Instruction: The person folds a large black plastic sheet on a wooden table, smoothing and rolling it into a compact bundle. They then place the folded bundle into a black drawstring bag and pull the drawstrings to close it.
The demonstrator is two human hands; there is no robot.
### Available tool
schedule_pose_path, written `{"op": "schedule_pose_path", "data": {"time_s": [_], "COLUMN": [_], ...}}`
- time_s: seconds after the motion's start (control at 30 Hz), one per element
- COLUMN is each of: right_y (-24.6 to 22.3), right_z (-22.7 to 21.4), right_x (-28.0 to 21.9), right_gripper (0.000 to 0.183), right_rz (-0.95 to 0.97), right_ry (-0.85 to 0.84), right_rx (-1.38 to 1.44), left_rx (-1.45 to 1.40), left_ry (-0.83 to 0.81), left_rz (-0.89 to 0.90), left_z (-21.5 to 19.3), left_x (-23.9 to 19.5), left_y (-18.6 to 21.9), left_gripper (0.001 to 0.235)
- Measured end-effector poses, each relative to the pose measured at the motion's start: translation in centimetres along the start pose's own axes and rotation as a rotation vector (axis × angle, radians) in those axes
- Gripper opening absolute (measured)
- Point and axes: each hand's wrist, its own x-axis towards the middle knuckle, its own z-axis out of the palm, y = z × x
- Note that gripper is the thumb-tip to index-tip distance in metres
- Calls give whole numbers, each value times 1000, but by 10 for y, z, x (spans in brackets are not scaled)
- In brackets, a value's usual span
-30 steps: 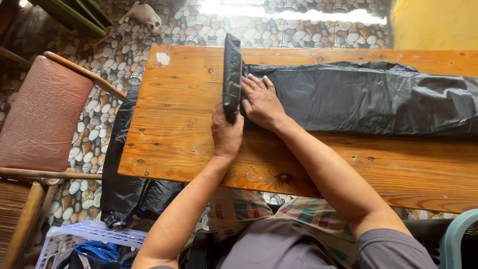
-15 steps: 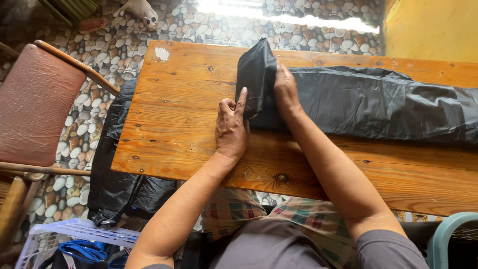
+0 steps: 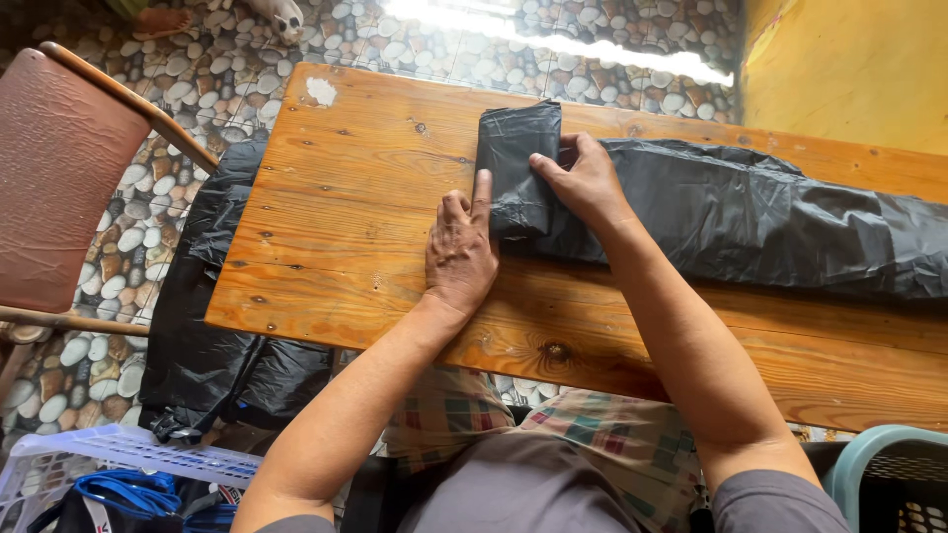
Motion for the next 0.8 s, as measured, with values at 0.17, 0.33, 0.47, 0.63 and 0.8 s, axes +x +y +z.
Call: {"op": "schedule_pose_path", "data": {"time_s": [0.17,0.33,0.47,0.63,0.8], "right_y": [20,33,26,-7,17], "right_z": [12,8,2,11,23], "right_x": [4,5,-7,-40,-32], "right_gripper": [49,69,69,53,49], "right_rz": [-11,-153,-210,-579,-648], "right_ry": [27,-5,35,317,403], "right_rx": [179,168,-81,-637,-805], "left_rx": [93,181,248,315,138], "left_ry": [42,57,37,3,-265], "left_rz": [55,126,159,221,244], "left_z": [10,8,11,16,-14], "left_x": [-6,-4,-1,4,22], "left_y": [-9,-7,-3,0,-21], "left_gripper": [81,74,71,68,79]}}
